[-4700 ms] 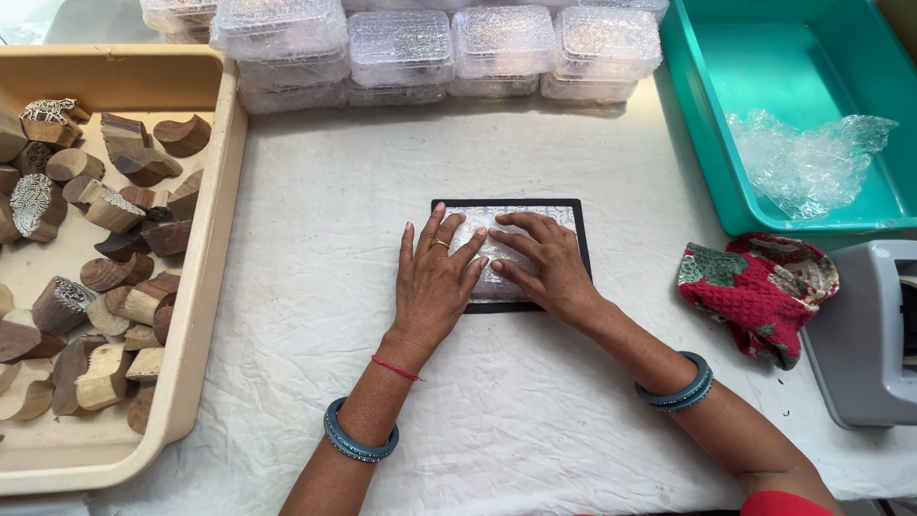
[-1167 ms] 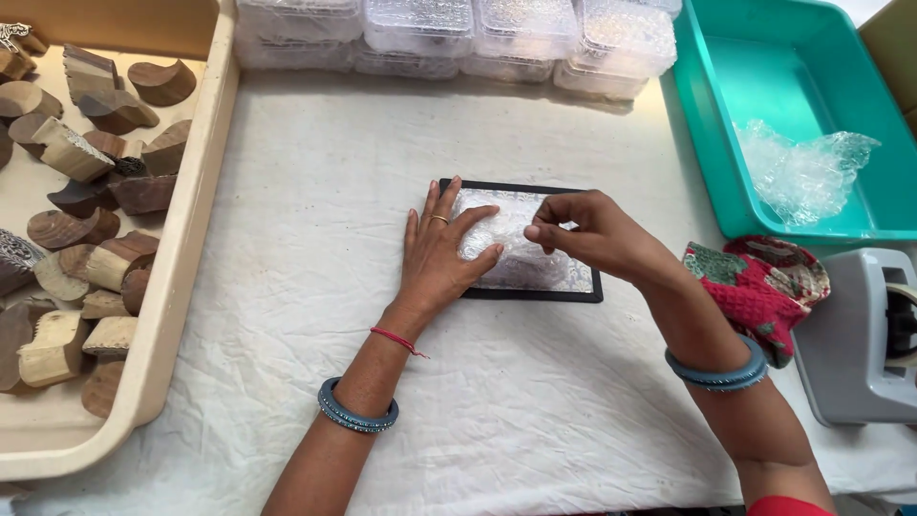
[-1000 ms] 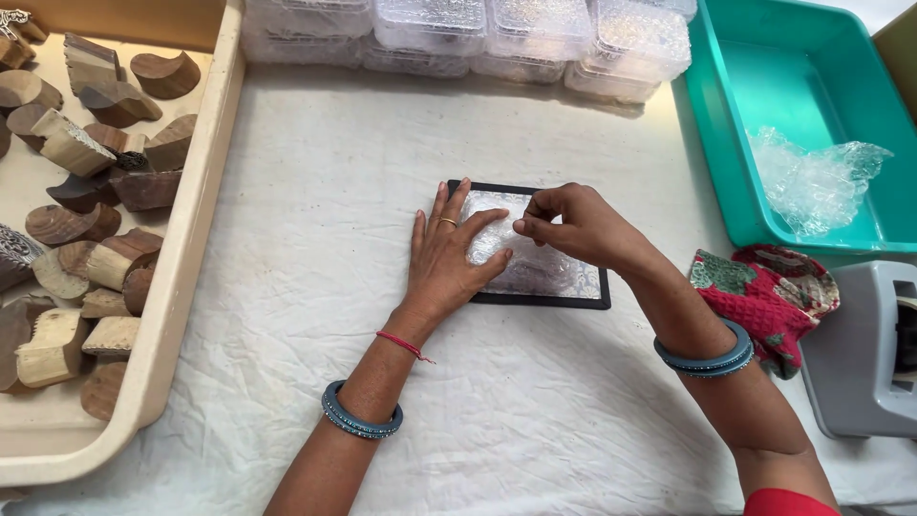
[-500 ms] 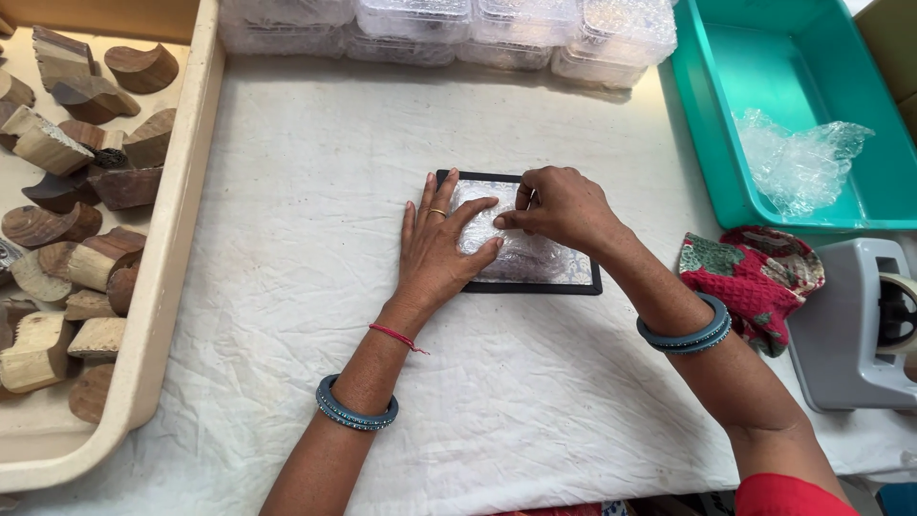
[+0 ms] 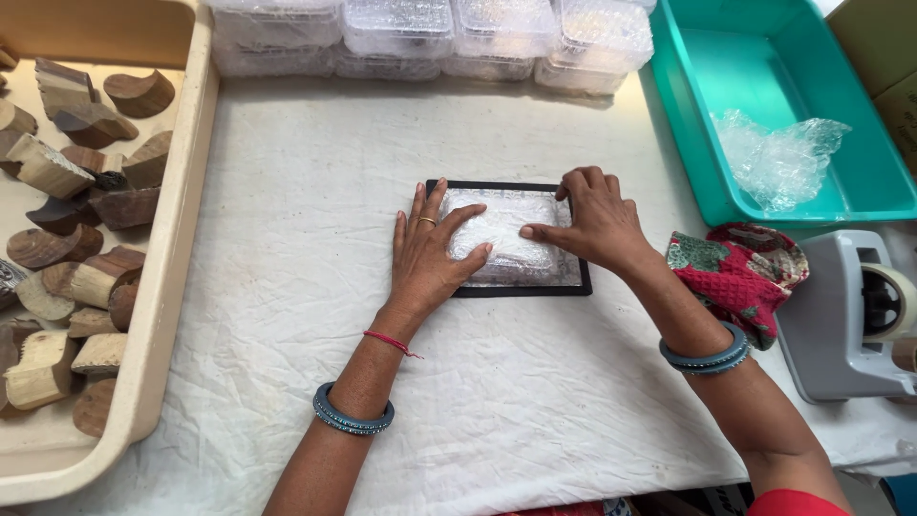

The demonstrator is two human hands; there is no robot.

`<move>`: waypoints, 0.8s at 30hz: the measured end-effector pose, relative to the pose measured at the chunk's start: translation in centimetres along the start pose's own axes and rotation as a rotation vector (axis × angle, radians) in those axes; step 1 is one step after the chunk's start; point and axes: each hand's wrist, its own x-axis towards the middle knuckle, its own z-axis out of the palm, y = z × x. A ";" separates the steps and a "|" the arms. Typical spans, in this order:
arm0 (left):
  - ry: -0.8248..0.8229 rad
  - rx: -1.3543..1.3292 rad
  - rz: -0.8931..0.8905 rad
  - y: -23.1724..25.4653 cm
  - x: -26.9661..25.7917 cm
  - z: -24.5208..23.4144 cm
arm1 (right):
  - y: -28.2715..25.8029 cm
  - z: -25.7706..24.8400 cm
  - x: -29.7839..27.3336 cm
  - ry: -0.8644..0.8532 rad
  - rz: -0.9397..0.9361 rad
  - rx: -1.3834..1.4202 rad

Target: The person wipes a plastic container with a cloth, places a wooden stamp inside, and closes the lid. They then wrap the container in bubble wrap and secure it with tape. The wrapped package is placed on a stack of similar packages.

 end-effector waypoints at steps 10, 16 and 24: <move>0.069 -0.218 0.076 -0.6 -0.3 1.6 | 4.2 0.5 -8.3 0.123 -0.070 0.510; 0.206 -0.005 -0.041 0.8 -1.0 0.1 | 1.6 2.6 -4.7 -0.045 0.120 0.803; 0.152 0.126 -0.072 1.0 -1.5 0.2 | 0.9 1.8 -4.7 -0.002 0.084 0.628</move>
